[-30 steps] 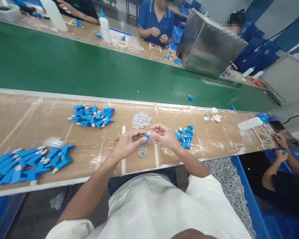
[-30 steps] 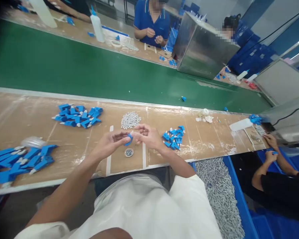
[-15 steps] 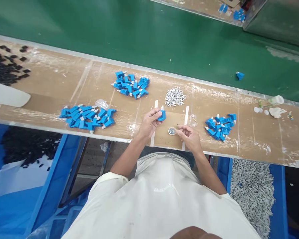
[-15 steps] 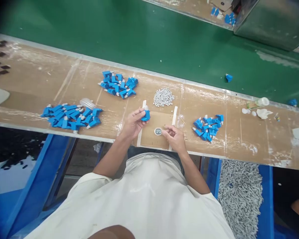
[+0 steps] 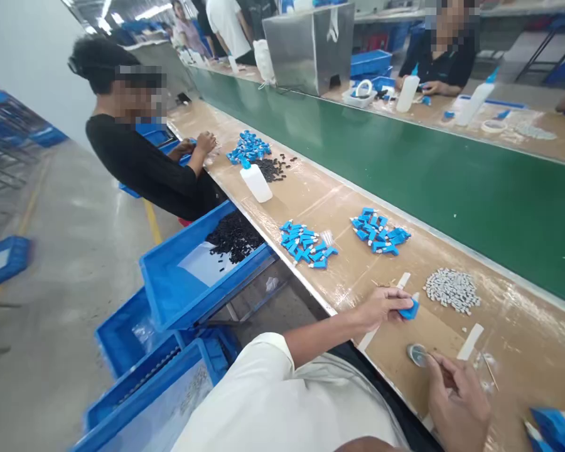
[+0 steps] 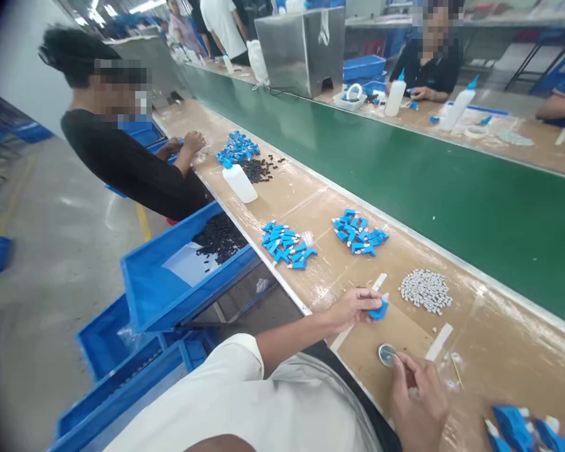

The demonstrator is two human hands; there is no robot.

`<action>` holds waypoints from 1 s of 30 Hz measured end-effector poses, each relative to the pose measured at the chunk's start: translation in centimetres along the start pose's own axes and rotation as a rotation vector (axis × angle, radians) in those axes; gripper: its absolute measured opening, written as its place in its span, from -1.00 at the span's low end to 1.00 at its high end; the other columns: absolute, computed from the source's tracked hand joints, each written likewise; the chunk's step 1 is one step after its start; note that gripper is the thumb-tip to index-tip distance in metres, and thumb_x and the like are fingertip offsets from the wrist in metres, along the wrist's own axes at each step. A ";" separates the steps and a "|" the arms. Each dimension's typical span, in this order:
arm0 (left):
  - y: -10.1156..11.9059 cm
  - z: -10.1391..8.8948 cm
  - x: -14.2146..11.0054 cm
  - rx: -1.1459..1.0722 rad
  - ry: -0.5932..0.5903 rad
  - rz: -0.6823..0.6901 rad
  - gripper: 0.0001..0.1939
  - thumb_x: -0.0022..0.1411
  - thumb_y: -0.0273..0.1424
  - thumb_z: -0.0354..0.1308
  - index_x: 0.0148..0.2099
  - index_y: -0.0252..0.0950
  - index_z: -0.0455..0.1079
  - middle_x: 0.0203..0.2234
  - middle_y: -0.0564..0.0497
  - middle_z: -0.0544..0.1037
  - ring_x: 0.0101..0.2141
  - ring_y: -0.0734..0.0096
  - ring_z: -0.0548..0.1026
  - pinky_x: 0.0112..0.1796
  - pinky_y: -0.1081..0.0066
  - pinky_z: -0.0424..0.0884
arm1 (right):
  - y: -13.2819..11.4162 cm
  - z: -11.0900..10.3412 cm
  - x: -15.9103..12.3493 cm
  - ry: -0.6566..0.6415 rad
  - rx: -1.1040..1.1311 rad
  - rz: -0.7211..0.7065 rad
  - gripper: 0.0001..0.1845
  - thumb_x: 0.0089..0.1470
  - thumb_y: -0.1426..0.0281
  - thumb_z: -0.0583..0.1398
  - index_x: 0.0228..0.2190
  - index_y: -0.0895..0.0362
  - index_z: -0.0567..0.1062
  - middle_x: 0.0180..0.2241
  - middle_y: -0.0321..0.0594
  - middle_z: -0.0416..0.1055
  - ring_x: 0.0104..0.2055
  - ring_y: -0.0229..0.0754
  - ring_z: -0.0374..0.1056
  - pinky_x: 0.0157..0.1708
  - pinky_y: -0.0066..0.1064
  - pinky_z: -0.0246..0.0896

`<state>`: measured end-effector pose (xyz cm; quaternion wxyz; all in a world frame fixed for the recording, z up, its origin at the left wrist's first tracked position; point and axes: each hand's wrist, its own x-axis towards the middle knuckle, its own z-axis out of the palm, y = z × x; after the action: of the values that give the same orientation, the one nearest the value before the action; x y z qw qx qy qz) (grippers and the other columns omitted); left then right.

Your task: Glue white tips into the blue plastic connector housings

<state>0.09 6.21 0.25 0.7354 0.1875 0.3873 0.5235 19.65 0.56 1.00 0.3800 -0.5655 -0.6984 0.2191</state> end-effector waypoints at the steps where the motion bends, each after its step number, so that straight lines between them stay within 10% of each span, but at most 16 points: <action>1: 0.0 -0.1 -0.1 0.001 0.000 0.012 -0.26 -0.43 0.06 0.58 -0.31 -0.37 0.47 -0.51 0.09 0.44 -0.52 0.56 0.38 -0.40 0.45 0.29 | -0.2 0.1 0.0 0.025 -0.011 -0.049 -0.78 0.17 0.03 0.19 -0.38 -0.19 0.54 -0.41 -0.12 0.50 -0.49 0.00 0.39 -0.36 0.00 0.38; 16: 0.4 0.3 -1.4 -0.035 -0.019 0.016 -0.31 -0.40 0.04 0.59 -0.35 -0.38 0.51 -0.53 0.08 0.47 -0.54 0.58 0.40 -0.43 0.46 0.27 | -0.7 -1.1 1.4 -0.088 0.007 0.180 -0.59 -0.08 -0.21 0.19 -0.61 -0.21 0.51 -0.53 -0.16 0.48 -0.52 0.22 0.45 -0.43 0.15 0.47; 30: -0.5 0.0 -4.5 0.064 -0.127 -0.247 -0.53 -0.07 -0.10 0.52 -0.34 -0.37 0.46 -0.57 0.08 0.49 -0.59 0.60 0.45 -0.58 0.58 0.32 | 0.3 -1.4 -0.2 -0.022 0.782 0.680 -0.54 -0.16 0.01 0.45 -0.43 0.05 0.45 -0.40 -0.24 0.52 -0.42 -0.21 0.44 -0.60 -0.49 0.23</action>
<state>-0.31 1.91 1.58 0.8110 0.1943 0.3765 0.4035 20.93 0.25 1.54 0.4628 -0.5740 -0.3448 0.5809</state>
